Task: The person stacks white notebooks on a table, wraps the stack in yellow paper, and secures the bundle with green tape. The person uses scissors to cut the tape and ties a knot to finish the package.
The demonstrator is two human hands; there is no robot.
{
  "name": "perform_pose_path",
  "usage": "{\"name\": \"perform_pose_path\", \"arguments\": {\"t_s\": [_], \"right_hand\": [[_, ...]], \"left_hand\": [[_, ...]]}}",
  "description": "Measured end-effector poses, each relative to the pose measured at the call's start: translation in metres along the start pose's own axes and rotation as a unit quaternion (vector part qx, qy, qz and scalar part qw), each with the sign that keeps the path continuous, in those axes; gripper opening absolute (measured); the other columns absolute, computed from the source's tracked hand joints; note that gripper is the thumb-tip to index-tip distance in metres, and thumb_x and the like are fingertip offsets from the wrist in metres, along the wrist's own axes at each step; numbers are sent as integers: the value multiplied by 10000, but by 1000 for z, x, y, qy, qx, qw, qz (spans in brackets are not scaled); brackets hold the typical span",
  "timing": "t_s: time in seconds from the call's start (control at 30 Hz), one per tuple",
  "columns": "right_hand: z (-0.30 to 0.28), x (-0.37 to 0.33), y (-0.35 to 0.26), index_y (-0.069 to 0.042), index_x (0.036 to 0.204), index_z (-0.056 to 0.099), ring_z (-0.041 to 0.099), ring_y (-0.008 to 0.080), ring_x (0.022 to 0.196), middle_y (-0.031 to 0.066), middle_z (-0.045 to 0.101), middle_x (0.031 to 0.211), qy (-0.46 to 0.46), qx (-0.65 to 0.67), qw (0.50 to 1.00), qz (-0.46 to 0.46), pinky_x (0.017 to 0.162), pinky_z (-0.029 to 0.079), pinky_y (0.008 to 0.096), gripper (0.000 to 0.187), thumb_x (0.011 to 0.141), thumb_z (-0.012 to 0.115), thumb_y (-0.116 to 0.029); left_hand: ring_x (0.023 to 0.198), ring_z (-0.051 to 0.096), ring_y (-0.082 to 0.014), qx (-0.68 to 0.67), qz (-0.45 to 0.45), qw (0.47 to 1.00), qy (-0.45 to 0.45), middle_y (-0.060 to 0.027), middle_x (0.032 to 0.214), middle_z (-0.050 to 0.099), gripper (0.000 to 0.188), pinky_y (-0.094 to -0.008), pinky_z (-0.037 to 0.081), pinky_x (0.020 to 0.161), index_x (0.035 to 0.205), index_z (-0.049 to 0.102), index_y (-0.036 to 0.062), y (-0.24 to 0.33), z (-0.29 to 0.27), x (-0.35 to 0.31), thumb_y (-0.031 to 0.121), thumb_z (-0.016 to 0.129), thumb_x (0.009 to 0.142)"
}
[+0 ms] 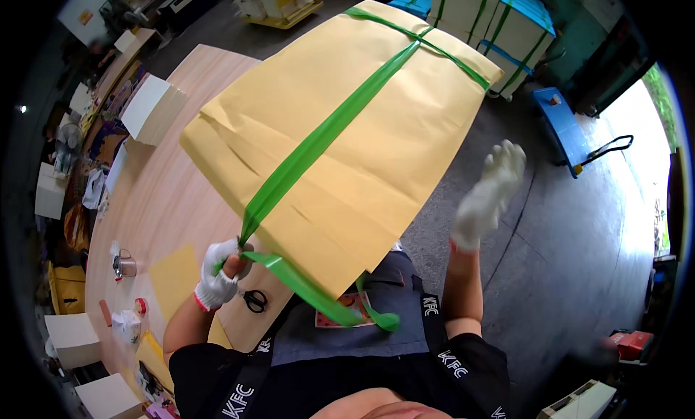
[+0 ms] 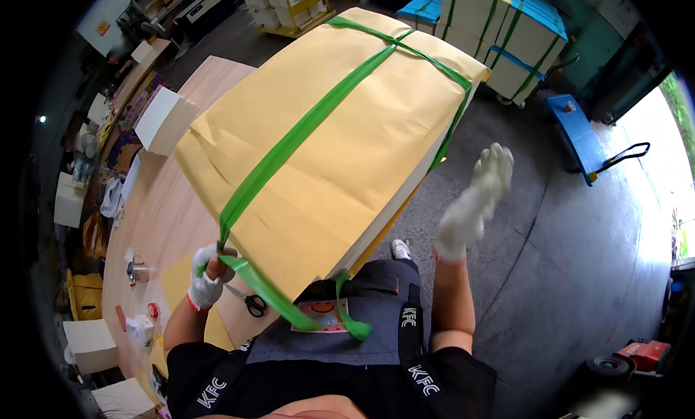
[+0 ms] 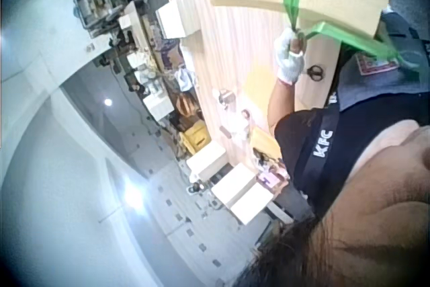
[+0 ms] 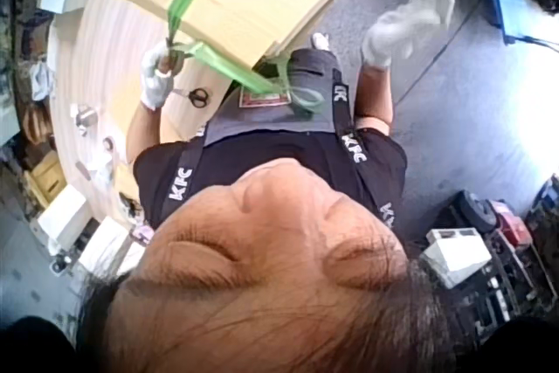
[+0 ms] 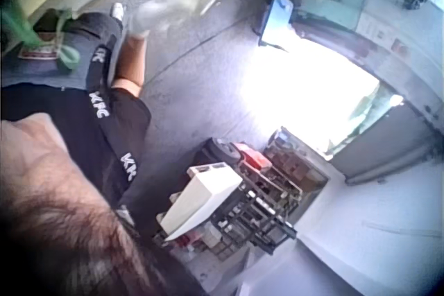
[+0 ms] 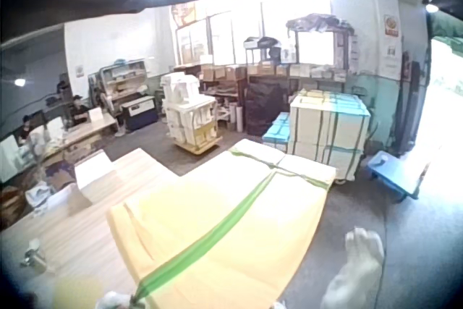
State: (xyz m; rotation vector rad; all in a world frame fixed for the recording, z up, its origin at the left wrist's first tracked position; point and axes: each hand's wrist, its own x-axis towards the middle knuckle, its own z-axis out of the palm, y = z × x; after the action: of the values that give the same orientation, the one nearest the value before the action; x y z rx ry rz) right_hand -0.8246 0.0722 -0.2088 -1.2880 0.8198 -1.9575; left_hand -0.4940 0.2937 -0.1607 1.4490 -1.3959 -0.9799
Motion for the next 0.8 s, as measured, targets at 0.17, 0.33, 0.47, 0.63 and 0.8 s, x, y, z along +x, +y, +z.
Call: {"name": "perform_pose_path", "arguments": {"t_s": [0.17,0.33,0.47,0.63,0.8], "right_hand": [[18,39,146,-58,1430,338,449,174,1241,70,444,1392,31,174,922,345,1043,371,331,659,984,337,-544],[59,62,172,-61,1387,406,515,183,1169,82,493,1348,-59,230,890,391,989,420,314,666,965,360,-574],[115,83,182,-62,1352,460,568,190,1111,92,533,1313,-138,262,861,413,946,460,301,676,949,379,-598],[191,98,233,-56,1365,465,548,201,1164,84,546,1320,-225,97,867,434,978,414,287,733,928,368,-636],[182,106,197,-61,1396,404,481,218,1242,134,469,1386,-375,-64,921,89,990,412,329,505,998,391,-372]], "left_hand": [[464,415,-166,70,-1,996,60,-34,535,417,529,-312,308,450,644,443,48,9,11,-16,469,439,964],[454,474,-204,106,-56,988,97,-41,503,447,581,-323,340,451,560,461,73,10,37,-41,495,431,958],[464,500,-230,96,-52,985,136,-54,523,478,553,-342,361,459,568,477,79,16,73,-43,475,461,953],[488,509,-251,44,-49,984,163,-72,550,489,447,-352,369,465,640,484,63,31,105,-22,376,503,958],[523,549,-278,266,71,947,166,-69,638,565,230,-367,387,448,686,504,106,49,104,-11,181,653,845]]}}
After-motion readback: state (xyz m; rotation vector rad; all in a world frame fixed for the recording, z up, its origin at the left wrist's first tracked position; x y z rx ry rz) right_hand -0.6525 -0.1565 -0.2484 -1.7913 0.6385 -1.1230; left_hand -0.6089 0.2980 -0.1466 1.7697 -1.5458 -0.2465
